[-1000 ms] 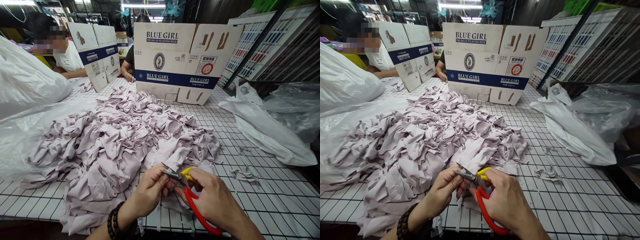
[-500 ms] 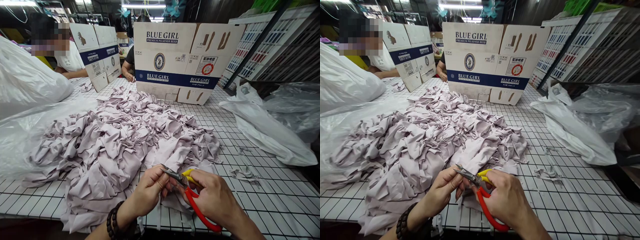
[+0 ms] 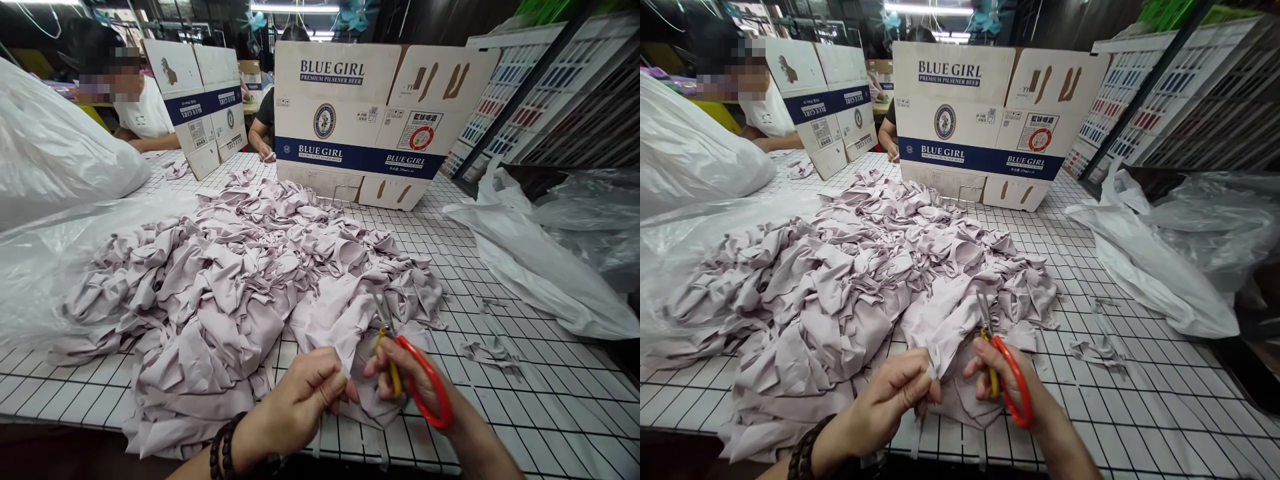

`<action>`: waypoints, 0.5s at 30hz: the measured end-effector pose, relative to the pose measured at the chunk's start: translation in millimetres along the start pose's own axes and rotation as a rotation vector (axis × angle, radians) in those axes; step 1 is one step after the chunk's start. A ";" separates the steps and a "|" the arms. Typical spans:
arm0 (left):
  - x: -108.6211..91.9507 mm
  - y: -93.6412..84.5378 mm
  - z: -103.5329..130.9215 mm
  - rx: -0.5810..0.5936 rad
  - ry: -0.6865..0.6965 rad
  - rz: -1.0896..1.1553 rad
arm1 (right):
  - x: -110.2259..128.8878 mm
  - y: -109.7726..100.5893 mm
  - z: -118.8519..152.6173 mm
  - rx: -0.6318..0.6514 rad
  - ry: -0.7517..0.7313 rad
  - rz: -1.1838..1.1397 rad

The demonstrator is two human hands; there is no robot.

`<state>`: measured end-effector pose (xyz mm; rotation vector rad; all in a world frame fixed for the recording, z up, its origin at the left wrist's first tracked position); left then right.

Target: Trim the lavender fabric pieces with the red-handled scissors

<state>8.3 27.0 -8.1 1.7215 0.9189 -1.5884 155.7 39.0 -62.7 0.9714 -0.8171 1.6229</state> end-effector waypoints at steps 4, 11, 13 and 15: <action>5.4 26.3 16.5 0.191 0.010 -0.246 | -11.6 9.1 -14.3 -0.209 -0.043 -0.116; 31.4 1.5 35.3 0.145 -0.140 -0.213 | -17.8 2.9 11.2 -0.145 -0.082 -0.055; 23.8 -31.2 34.3 -0.064 -0.113 -0.157 | -18.1 -1.6 16.6 -0.121 -0.091 0.040; 5.4 -61.8 34.6 -0.269 -0.024 -0.077 | -14.2 -21.4 15.7 -0.259 -0.134 0.133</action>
Point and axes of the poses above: each hand's wrist, its own z-axis away from the middle knuckle, its own y-axis out of the palm, x = y × z, the point moved 9 cm from there along -z, towards the middle knuckle, and after that the axes turned 5 degrees about z, right-handed, at the moved point
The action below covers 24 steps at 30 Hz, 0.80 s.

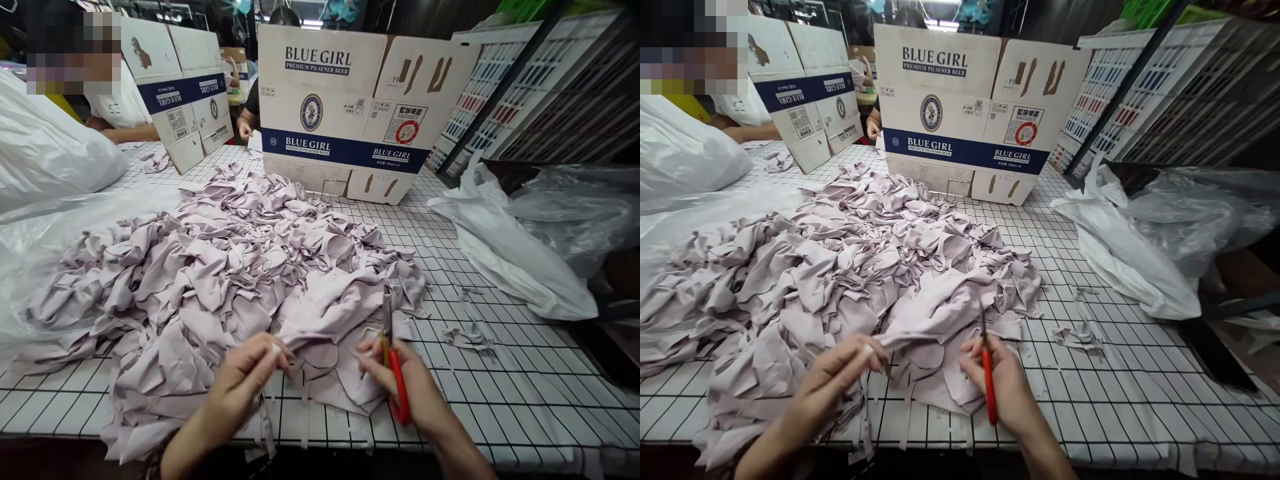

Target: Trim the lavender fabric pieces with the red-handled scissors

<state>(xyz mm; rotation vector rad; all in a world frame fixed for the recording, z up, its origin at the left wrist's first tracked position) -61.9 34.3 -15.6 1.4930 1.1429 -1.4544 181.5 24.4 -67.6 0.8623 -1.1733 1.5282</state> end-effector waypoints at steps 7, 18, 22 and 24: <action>-59.3 -36.4 -16.8 -0.269 0.180 0.166 | 30.7 -27.1 -57.0 -0.362 -0.232 0.325; -112.3 -66.2 9.5 -0.488 0.308 0.227 | 113.4 -50.9 -63.4 -0.048 -0.315 0.035; -121.5 -80.0 12.7 -0.550 0.438 0.329 | 159.0 -67.3 -47.4 0.037 -0.339 -0.155; -104.4 -82.4 -5.9 -0.518 0.402 0.356 | 162.3 -61.7 -57.3 0.013 -0.304 -0.063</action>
Point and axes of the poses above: each hand's wrist, its own z-axis away from the middle knuckle, its own y-axis out of the palm, x = y × z, the point moved 9 cm from there along -z, towards the middle knuckle, and after that the axes turned 5 degrees about z, right-handed, at the moved point
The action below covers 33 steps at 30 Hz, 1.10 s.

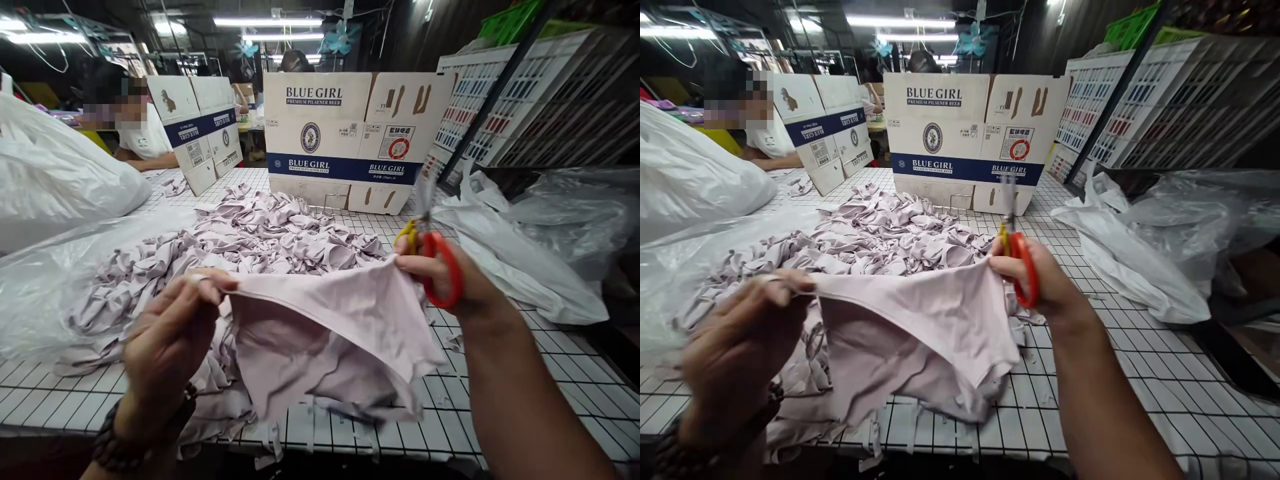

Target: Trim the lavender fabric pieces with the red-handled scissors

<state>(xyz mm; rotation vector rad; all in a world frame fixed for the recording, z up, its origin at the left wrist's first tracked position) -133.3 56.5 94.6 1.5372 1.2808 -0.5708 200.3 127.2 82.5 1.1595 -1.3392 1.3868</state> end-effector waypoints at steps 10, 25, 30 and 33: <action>80.9 -18.4 -8.3 0.148 -0.194 -0.867 | -101.1 36.0 32.7 0.012 0.206 0.110; 192.1 -3.7 128.2 0.258 -0.880 -0.536 | -152.8 99.6 111.5 0.265 0.416 -0.023; 194.4 6.3 147.8 0.027 -1.134 0.063 | -145.0 98.6 96.9 0.120 0.281 0.015; 194.5 13.3 157.4 -0.101 -1.255 0.298 | -138.8 106.2 89.2 0.090 0.222 0.044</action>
Point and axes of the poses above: each hand's wrist, its own z-axis away from the middle knuckle, its own y-axis out of the palm, x = y × z, the point moved 9 cm from there along -z, towards the middle knuckle, and after that the axes turned 5 degrees about z, right-handed, at the moved point
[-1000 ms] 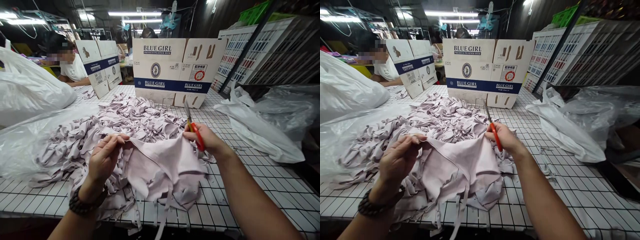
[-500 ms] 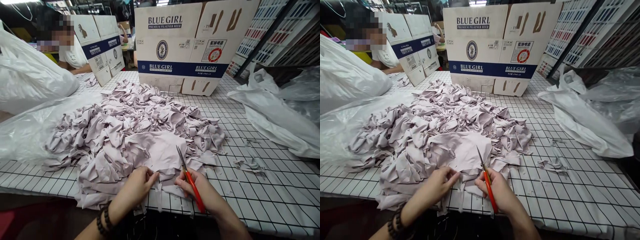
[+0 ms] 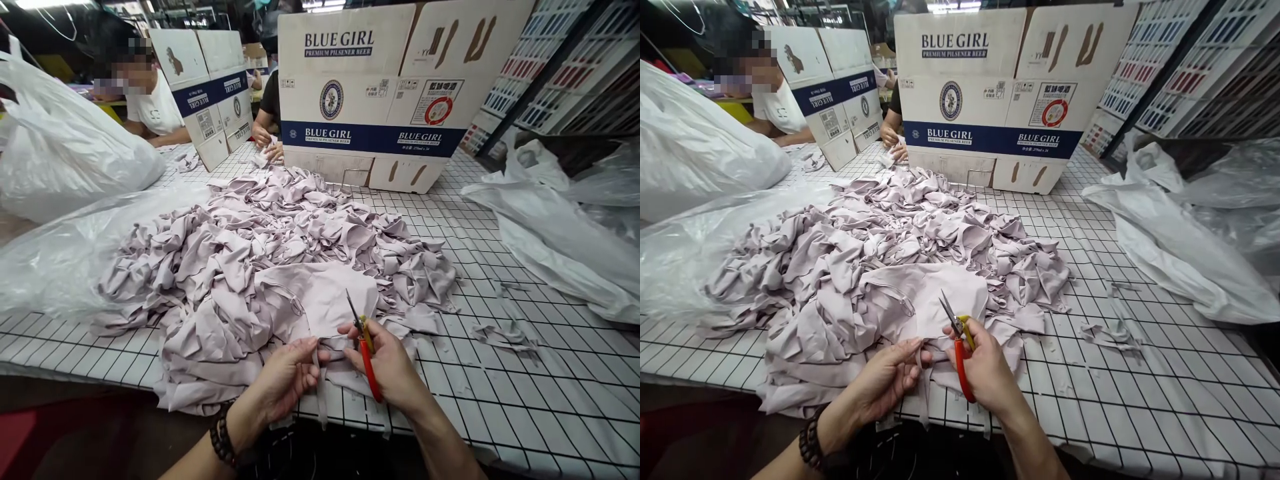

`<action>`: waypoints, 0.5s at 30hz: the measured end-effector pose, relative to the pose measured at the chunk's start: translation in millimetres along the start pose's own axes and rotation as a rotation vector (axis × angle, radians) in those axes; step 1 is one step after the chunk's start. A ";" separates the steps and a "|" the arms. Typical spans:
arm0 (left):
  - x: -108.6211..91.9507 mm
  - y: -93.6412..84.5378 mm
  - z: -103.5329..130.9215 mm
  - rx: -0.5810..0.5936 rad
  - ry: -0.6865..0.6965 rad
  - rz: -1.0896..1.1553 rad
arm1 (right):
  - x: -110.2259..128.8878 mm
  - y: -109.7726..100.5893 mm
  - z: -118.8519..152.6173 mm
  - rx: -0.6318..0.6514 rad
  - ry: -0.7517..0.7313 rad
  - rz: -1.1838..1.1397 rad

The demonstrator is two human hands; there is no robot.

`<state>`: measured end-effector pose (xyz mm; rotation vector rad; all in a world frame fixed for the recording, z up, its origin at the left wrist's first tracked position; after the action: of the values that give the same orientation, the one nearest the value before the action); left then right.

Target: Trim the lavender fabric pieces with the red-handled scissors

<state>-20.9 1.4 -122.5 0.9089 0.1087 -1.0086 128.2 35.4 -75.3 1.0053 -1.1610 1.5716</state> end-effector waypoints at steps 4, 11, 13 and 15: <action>0.8 8.5 4.6 0.053 -0.021 0.052 | 5.0 11.1 -3.6 0.020 -0.039 -0.007; -20.7 37.3 19.8 0.231 0.146 -0.166 | 10.3 30.2 -8.6 -0.056 -0.089 -0.171; -26.7 42.4 21.9 0.258 0.205 -0.249 | 13.1 23.7 -9.2 -0.143 -0.139 -0.179; -34.1 44.0 22.1 0.259 0.294 -0.367 | 14.1 15.6 -8.9 -0.199 -0.184 -0.138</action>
<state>-13.3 18.6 -65.6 1.3035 0.4120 -1.2402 108.9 44.6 -67.5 1.0884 -1.3159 1.2489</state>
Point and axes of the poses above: each hand's wrist, its own z-axis away from the middle knuckle, its own y-axis out of the palm, x = y × z, the point moved 9 cm from there along -z, towards the middle knuckle, and after that the axes turned 5 degrees about z, right-handed, at the moved point
